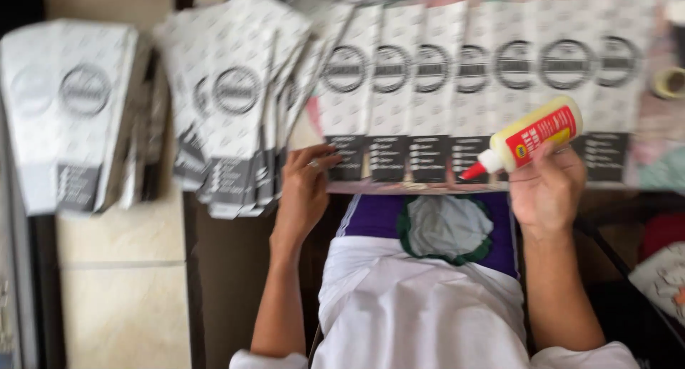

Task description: Marking specific flavor options on paper food packaging sleeves using a glue bottle as a marker.

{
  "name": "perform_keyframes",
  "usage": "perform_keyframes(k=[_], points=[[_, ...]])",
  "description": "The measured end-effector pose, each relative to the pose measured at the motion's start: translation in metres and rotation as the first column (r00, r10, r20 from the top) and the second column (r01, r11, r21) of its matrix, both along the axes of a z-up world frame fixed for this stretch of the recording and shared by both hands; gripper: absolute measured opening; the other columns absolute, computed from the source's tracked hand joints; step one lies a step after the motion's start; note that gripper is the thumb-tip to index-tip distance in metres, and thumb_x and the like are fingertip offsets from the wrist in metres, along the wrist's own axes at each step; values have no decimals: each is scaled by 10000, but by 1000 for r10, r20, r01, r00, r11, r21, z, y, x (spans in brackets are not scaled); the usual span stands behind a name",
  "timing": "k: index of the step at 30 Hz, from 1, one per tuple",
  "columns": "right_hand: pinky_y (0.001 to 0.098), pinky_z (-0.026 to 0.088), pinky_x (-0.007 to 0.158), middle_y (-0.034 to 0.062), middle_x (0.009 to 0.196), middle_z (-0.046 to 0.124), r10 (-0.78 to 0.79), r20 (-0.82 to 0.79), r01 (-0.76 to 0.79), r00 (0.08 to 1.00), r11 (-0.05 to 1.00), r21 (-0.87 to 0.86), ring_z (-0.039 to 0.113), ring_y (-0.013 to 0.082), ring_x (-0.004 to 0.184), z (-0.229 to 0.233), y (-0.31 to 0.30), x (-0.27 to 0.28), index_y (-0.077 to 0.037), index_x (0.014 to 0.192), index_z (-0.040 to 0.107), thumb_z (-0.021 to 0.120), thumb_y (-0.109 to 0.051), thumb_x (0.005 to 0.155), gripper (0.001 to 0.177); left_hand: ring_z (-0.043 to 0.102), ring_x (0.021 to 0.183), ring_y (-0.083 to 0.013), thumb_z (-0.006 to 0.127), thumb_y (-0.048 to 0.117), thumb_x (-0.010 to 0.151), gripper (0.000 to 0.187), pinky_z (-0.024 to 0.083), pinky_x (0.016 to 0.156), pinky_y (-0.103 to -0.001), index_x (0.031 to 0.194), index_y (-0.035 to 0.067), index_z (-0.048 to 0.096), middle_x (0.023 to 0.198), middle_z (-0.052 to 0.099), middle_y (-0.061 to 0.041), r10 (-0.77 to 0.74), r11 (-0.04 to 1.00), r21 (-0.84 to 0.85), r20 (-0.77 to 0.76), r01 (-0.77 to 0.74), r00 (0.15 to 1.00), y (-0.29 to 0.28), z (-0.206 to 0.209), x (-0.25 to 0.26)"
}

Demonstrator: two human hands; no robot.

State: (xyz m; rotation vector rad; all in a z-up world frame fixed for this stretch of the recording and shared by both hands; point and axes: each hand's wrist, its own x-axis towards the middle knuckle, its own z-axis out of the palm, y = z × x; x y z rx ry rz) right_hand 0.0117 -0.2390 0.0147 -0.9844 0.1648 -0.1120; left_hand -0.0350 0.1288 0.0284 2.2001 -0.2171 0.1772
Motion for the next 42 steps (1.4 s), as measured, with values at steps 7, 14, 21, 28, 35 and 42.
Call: perform_keyframes(k=[7,14,21,28,35,42], points=[[227,599,904,23,1113,722,-386,160,383,909,617,-688,683,66,970,-23,-237,21,-127,1082,634,758,3,1130,186,603,932,-345,592,-89,994,204,443,809,-491,1130,24,693,1139,672,-144,131,966,183,260,-182,957,-69,26,8],[334,552,407,128,1114,742,-352,24,107,936,219,-970,732,189,799,-10,-325,36,7,1301,702,830,-115,1158,227,646,1081,-310,596,-6,1030,221,537,970,-410,1234,42,666,1176,628,-142,-170,970,-124,272,209,947,-218,12,32],[500,523,1027,256,1259,677,319,451,491,834,-55,-869,636,408,1142,23,-226,-1,127,1170,749,815,82,1068,129,593,1225,-423,518,-68,1042,239,414,1092,-554,1276,-82,566,1434,481,-315,-406,903,34,397,428,823,-332,-29,44],[439,526,1136,221,1315,656,528,378,329,761,189,-925,640,342,1235,4,-207,-13,90,1125,702,764,82,913,222,594,1314,-408,603,-57,1019,232,288,1273,-621,1226,-118,519,1391,475,-358,-433,899,111,383,424,816,-361,-39,46],[428,570,1078,238,1269,664,518,417,329,747,257,-909,668,352,1157,-3,-216,-15,110,1082,685,739,171,908,192,691,1204,-412,637,-68,1016,193,380,1244,-643,1181,-110,546,1403,460,-308,-386,906,-2,403,423,830,-367,-50,43],[491,555,1084,261,1265,665,511,435,327,742,291,-899,674,390,1144,-9,-217,-14,114,1012,706,727,167,912,115,705,1159,-381,592,-55,1028,85,335,1257,-599,957,-102,601,1360,503,-319,-395,912,58,395,407,829,-367,-45,45]])
